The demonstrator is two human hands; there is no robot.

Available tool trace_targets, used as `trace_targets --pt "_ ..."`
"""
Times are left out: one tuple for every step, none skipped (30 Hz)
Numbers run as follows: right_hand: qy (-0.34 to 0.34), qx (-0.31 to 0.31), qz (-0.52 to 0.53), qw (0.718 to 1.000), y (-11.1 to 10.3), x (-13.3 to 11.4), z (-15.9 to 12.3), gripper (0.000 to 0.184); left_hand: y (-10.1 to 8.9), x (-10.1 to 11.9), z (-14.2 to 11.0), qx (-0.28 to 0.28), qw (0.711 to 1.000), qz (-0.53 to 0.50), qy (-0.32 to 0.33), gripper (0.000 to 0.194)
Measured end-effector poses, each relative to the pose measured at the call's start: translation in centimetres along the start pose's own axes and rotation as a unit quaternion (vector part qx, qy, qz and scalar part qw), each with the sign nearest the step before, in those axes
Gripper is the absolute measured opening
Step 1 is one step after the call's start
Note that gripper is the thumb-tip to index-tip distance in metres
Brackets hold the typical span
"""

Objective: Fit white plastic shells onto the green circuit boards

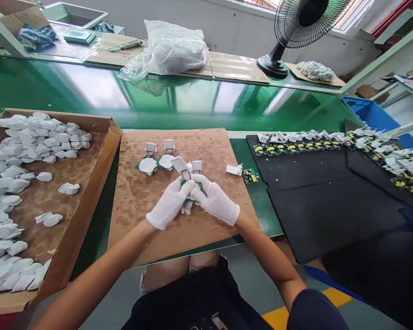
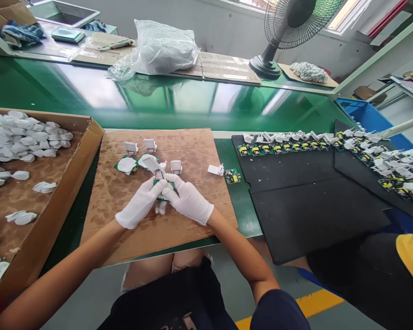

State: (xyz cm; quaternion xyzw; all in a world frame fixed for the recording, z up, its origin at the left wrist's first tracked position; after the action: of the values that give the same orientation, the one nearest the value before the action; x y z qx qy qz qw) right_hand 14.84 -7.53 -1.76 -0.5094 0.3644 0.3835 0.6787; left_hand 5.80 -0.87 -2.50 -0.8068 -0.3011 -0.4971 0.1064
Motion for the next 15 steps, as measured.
trace_targets --pt "-0.001 -0.011 -0.015 1.000 0.1 -0.1 0.0 0.039 0.0 0.0 -0.1 0.019 1.000 0.012 -0.006 0.029" --pt "-0.009 -0.019 -0.026 0.999 0.1 -0.3 0.0 0.039 0.2 0.1 -0.2 0.029 0.999 0.023 -0.010 0.029" --pt "-0.022 -0.023 -0.034 0.999 -0.1 -0.6 0.0 0.040 0.2 0.2 -0.3 0.036 0.999 0.031 -0.012 0.028" --pt "-0.039 -0.023 -0.038 0.998 -0.4 -1.0 0.0 0.041 0.2 0.4 -0.5 0.043 0.998 0.037 -0.009 0.028" --pt "-0.056 -0.017 -0.040 0.998 -0.9 -1.4 0.0 0.044 0.0 0.5 -0.7 0.050 0.998 0.047 -0.002 0.028" --pt "-0.068 -0.001 -0.044 0.997 -1.7 -1.7 -0.1 0.048 -0.4 0.7 -0.9 0.057 0.996 0.065 0.004 0.028" --pt "-0.072 0.028 -0.057 0.995 -2.8 -2.0 -0.3 0.050 -0.9 0.8 -0.9 0.068 0.993 0.094 0.008 0.028" --pt "-0.068 0.068 -0.085 0.992 -4.2 -2.2 -0.7 0.050 -1.7 0.8 -1.0 0.084 0.986 0.147 0.012 0.029" --pt "-0.059 0.112 -0.131 0.983 -5.9 -2.2 -1.3 0.047 -2.5 0.9 -1.0 0.103 0.971 0.214 0.015 0.029" --pt "-0.047 0.150 -0.194 0.968 -7.6 -2.1 -2.1 0.044 -3.4 0.9 -1.0 0.122 0.952 0.280 0.017 0.029" --pt "-0.036 0.177 -0.271 0.945 -9.2 -1.8 -2.9 0.042 -4.2 0.9 -0.9 0.138 0.928 0.346 0.023 0.027" --pt "-0.028 0.178 -0.350 0.919 -10.5 -1.3 -3.8 0.041 -4.8 0.9 -1.0 0.148 0.900 0.408 0.035 0.024" --pt "-0.016 0.158 -0.418 0.895 -11.5 -0.5 -4.7 0.044 -5.1 1.0 -1.1 0.153 0.871 0.464 0.048 0.022" --pt "0.002 0.124 -0.469 0.874 -12.3 0.6 -5.5 0.050 -5.3 1.1 -1.2 0.158 0.846 0.507 0.055 0.021" --pt "0.025 0.086 -0.504 0.859 -12.8 1.9 -6.2 0.056 -5.4 1.2 -1.3 0.172 0.825 0.535 0.052 0.022"
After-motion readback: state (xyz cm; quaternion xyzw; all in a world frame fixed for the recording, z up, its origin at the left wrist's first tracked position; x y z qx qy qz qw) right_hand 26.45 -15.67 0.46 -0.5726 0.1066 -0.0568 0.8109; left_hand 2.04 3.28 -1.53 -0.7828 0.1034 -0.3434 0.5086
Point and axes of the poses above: each hand's wrist, its own z-axis towards the middle knuckle, its own y-axis out of the palm, x = y × z, the point moved 4 cm from there along z, towards the middle knuckle, and after that the axes turned 14 degrees about -y, right-handed, at the moved point
